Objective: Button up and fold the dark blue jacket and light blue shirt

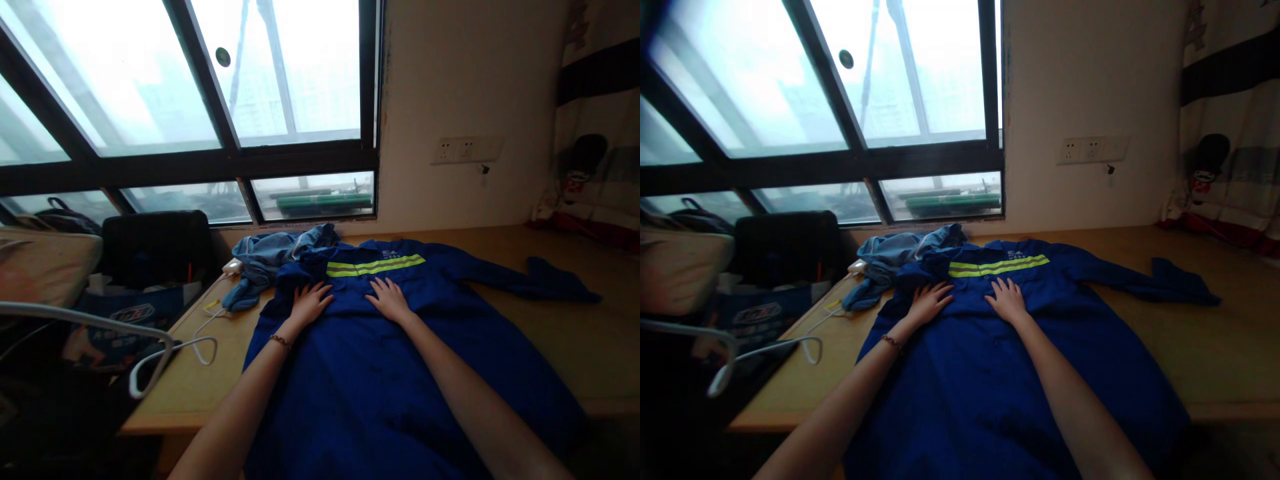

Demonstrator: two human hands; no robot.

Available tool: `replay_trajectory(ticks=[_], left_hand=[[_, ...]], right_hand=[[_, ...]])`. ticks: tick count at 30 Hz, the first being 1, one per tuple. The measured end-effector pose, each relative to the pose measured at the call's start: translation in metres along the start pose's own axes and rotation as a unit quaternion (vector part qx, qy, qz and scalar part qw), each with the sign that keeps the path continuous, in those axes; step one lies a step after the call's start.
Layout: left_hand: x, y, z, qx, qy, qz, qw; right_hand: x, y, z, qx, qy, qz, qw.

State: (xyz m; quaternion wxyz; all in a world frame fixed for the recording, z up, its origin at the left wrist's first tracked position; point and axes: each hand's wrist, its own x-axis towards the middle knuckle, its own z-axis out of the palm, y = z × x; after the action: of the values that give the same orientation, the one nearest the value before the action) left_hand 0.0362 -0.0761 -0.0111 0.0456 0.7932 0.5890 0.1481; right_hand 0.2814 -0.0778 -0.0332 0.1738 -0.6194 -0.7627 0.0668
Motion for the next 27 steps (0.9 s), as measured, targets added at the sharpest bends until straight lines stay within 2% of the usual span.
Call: replay_trajectory(ticks=[2,5,8,11,13,15,17,20,21,25,27], left_hand=[[0.009,0.005,-0.003,0.018,0.004,-0.038,0.999],[0.02,0.035,-0.006,0.097,0.044,-0.08,0.991],[0.028,0.073,-0.001,0.127,0.126,-0.047,0.983],[0.038,0.093,0.016,0.025,0.147,-0.001,0.989],[0.049,0.092,0.031,-0.116,0.126,-0.016,0.985],[0.061,0.081,0.044,-0.254,0.096,-0.049,0.961],[0.073,0.068,0.052,-0.333,0.073,-0.069,0.938],[0.082,0.052,0.055,-0.368,0.049,-0.064,0.926],[0.082,0.05,0.054,-0.378,0.042,-0.057,0.923],[0.075,0.049,0.052,-0.393,0.019,-0.023,0.919],[0.074,0.049,0.053,-0.379,0.005,-0.007,0.925]], right_hand=[[-0.007,-0.002,0.006,-0.025,-0.009,0.017,0.999],[-0.015,-0.006,0.008,-0.033,-0.014,0.026,0.999],[-0.02,-0.008,0.007,-0.032,-0.005,0.029,0.999],[-0.023,-0.01,0.004,-0.03,0.003,0.03,0.999],[-0.024,-0.01,-0.002,-0.03,0.009,0.03,0.999],[-0.019,-0.01,-0.012,-0.036,0.004,0.027,0.999],[-0.008,-0.009,-0.024,-0.045,-0.02,0.024,0.998],[0.017,-0.009,-0.034,-0.022,-0.076,0.024,0.997],[0.026,-0.01,-0.032,-0.002,-0.077,0.023,0.997],[0.045,-0.009,-0.009,0.053,0.023,0.036,0.998],[0.047,-0.005,0.005,0.061,0.049,0.04,0.996]])
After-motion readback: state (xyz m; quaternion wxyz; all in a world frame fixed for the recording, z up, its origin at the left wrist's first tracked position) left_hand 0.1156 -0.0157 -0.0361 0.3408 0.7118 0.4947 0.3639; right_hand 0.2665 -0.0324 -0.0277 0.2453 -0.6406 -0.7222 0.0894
